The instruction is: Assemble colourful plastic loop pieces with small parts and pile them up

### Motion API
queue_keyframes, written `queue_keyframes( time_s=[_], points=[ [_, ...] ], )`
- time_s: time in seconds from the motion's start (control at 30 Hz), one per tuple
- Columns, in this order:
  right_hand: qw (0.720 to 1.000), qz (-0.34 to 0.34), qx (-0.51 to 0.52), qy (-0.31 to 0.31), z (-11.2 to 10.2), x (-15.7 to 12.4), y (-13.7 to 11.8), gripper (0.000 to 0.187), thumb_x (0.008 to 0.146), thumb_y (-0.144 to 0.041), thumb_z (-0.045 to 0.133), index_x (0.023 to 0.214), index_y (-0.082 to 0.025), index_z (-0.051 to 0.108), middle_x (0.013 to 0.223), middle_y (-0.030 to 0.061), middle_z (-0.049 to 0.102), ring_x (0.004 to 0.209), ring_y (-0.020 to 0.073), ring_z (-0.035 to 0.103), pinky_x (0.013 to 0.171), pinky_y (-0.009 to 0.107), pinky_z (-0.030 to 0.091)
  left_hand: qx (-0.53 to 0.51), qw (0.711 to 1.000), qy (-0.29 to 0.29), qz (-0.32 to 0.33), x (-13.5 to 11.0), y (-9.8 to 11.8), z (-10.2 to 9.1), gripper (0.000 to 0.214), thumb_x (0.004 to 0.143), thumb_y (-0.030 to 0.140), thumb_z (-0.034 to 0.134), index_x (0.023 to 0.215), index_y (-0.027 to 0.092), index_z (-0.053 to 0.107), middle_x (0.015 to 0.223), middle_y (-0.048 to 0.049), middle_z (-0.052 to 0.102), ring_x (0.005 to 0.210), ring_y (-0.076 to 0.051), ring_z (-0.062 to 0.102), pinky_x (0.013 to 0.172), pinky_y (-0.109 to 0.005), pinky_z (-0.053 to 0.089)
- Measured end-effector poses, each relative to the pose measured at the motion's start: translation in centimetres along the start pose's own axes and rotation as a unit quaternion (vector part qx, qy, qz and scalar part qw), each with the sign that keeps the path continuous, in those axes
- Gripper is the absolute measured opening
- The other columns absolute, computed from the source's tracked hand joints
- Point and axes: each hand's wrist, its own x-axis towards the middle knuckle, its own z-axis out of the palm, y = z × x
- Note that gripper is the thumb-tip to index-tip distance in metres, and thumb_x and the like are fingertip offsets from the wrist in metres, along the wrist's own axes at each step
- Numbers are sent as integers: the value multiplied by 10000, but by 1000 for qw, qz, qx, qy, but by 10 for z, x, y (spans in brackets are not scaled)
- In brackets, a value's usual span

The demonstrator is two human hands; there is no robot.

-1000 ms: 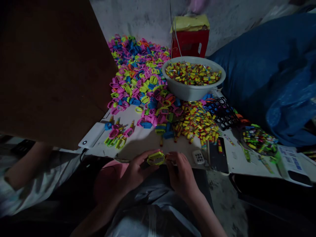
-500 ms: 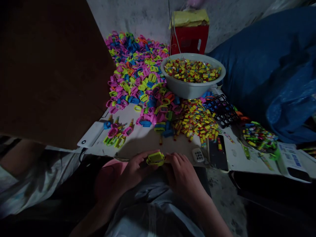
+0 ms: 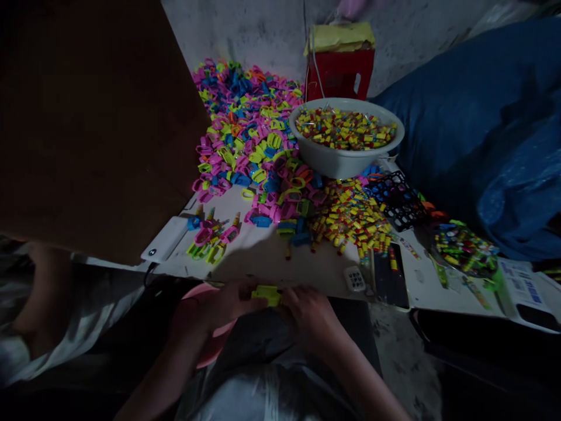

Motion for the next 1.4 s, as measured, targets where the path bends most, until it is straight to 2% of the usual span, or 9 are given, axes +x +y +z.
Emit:
queue_keyframes(
  time_s=[0.13, 0.3, 0.4, 0.5, 0.67, 0.83, 1.03, 1.2, 1.4],
  points=[
    [999, 33, -37, 8, 22, 34, 31, 387, 886, -409, 645, 1209, -203, 599, 1119, 101, 685, 998, 250, 618, 808, 339, 443, 171, 963, 198, 68, 1, 10, -46, 447, 719, 439, 733, 1093, 195, 695, 1127, -79, 725, 1042, -253, 667, 918, -346, 515],
    [988, 61, -131, -51, 40, 56, 49, 358, 930, -126, 486, 1257, -220, 597, 1287, 93, 622, 1104, 252, 566, 910, 374, 412, 369, 825, 426, 42, 2, 30, -118, 494, 814, 458, 605, 1233, 196, 602, 1143, -117, 706, 1094, -300, 641, 944, -409, 473],
    [981, 70, -156, -89, 43, 49, 45, 383, 909, -99, 490, 1254, -229, 591, 1282, 97, 622, 1053, 255, 575, 859, 369, 410, 474, 731, 489, -36, 11, 37, -136, 517, 844, 420, 577, 1296, 168, 566, 1138, -177, 693, 1137, -362, 604, 957, -486, 439],
    [983, 63, -153, -85, 45, 37, 43, 340, 939, -128, 469, 1236, -235, 596, 1245, 97, 639, 1030, 242, 579, 822, 353, 401, 523, 699, 488, -10, 34, 39, -126, 498, 868, 368, 562, 1325, 170, 554, 1281, -181, 627, 1217, -364, 535, 994, -507, 407],
    [991, 43, -126, -21, 45, 26, 44, 230, 974, -174, 456, 1065, -228, 660, 996, 65, 693, 911, 218, 598, 783, 339, 385, 538, 755, 355, 118, 95, 34, -83, 328, 910, 311, 542, 1210, 240, 655, 1421, -103, 536, 1347, -317, 397, 1126, -513, 259],
    [989, 30, -34, 142, 41, 18, 41, 210, 987, -247, 460, 999, -220, 667, 994, 76, 691, 901, 199, 618, 789, 328, 431, 505, 787, 324, 145, 126, 28, -69, 237, 879, 286, 605, 1061, 161, 693, 1366, -172, 561, 1359, -369, 368, 1125, -576, 217],
    [953, 59, 110, 277, 33, 9, 28, 199, 972, -324, 487, 1071, -216, 621, 987, 90, 710, 944, 212, 665, 806, 354, 539, 424, 858, 207, 204, 80, 24, -49, 103, 889, 265, 592, 941, 182, 625, 1042, -63, 689, 1018, -190, 627, 928, -314, 460],
    [937, 59, 196, 282, 12, 11, 12, 163, 949, -275, 503, 1051, -225, 621, 1072, 107, 703, 994, 210, 678, 780, 333, 573, 44, 983, 87, 155, 31, 18, -4, 475, 747, 322, 753, 1131, 213, 495, 996, -22, 665, 903, -168, 636, 772, -262, 478],
    [952, 27, 207, 224, 4, -3, -3, 244, 960, -244, 486, 1164, -268, 617, 1308, 97, 645, 1167, 216, 639, 894, 362, 570, -244, 959, 100, 105, 18, 10, 25, 537, 608, 427, 873, 1002, 164, 619, 888, -38, 670, 827, -170, 633, 748, -261, 470]
  ],
)
